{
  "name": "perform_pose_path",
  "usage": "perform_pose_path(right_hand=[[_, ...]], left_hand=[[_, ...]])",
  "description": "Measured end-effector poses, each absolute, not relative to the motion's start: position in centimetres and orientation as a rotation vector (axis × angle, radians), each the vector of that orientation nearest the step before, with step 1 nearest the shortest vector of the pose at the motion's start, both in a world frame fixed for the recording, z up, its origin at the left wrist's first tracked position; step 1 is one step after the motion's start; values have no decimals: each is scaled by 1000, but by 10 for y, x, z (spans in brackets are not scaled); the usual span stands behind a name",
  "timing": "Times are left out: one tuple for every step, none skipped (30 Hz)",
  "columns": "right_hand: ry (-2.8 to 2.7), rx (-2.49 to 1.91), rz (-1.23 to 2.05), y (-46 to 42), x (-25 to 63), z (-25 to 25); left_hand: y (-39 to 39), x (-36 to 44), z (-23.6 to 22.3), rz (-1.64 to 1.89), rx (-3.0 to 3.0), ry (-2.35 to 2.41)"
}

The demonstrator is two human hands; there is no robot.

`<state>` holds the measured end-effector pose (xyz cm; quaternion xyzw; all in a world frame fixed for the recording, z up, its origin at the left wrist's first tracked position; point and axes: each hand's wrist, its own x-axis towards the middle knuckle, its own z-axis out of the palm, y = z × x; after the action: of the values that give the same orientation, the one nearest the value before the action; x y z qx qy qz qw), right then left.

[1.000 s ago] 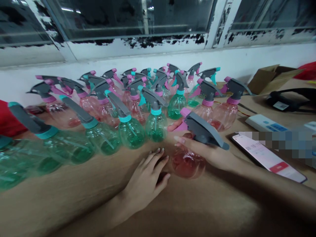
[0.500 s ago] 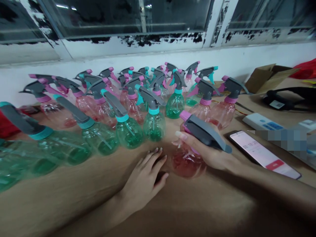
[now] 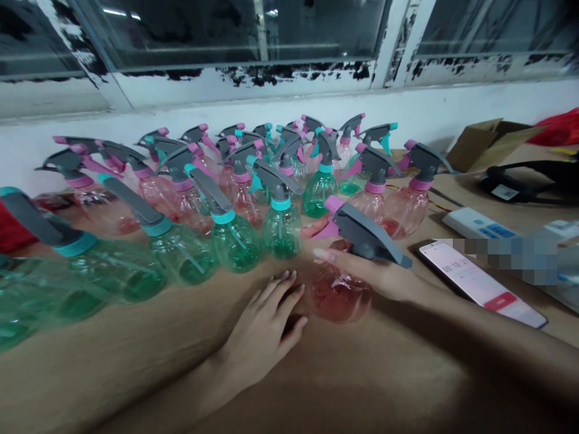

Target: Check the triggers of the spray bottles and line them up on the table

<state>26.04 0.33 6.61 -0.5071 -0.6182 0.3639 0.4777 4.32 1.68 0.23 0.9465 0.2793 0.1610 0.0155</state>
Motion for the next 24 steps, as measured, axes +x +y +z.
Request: perform_pose_path(right_hand=[[-1527, -1225, 892, 4, 260, 67], [-1548, -1214, 892, 4, 259, 69], [-1566, -1205, 890, 4, 258, 72], [-1580, -1195, 887, 4, 257, 74], [-1589, -1184, 885, 3, 256, 75], [-1595, -1169, 888, 3, 256, 77], [-1596, -1155, 895, 2, 256, 77], [-1592, -1141, 899, 2, 256, 76], [-1589, -1130, 902, 2, 256, 75], [-1582, -1131, 899, 2, 257, 74], [-1570, -1141, 892, 2, 257, 72], [-1554, -1159, 886, 2, 258, 71], [-1538, -1177, 881, 2, 258, 69], [-1527, -1190, 880, 1, 258, 67], [-1521, -1195, 884, 1, 259, 66], [-1520, -1194, 888, 1, 259, 64], [-1522, -1188, 894, 1, 259, 63], [-1522, -1186, 898, 1, 259, 62], [-1518, -1187, 901, 1, 259, 62], [-1512, -1189, 901, 1, 260, 62], [-1504, -1191, 897, 1, 260, 62], [-1499, -1192, 890, 1, 260, 62], [-1501, -1190, 886, 1, 260, 63], [-1508, -1186, 888, 1, 260, 64]], left_hand=[[17, 43, 2, 502, 2946, 868], [17, 43, 2, 500, 2946, 869], [18, 43, 2, 500, 2945, 872], [18, 43, 2, 498, 2944, 873], [18, 43, 2, 497, 2943, 874], [18, 43, 2, 499, 2943, 876], [18, 43, 2, 501, 2943, 876], [18, 43, 2, 500, 2943, 877], [17, 43, 2, 500, 2941, 878], [17, 43, 2, 502, 2939, 879], [17, 43, 3, 502, 2935, 880], [17, 43, 3, 502, 2933, 880], [17, 43, 3, 502, 2931, 879], [17, 43, 3, 502, 2931, 877], [17, 42, 3, 501, 2931, 873], [17, 42, 3, 497, 2930, 871], [17, 43, 3, 497, 2929, 872], [17, 43, 3, 498, 2928, 871], [17, 43, 3, 496, 2927, 871], [16, 43, 4, 491, 2928, 873], [16, 43, 4, 487, 2929, 874], [16, 43, 4, 484, 2930, 874], [16, 43, 4, 478, 2931, 875], [17, 43, 4, 473, 2933, 874]])
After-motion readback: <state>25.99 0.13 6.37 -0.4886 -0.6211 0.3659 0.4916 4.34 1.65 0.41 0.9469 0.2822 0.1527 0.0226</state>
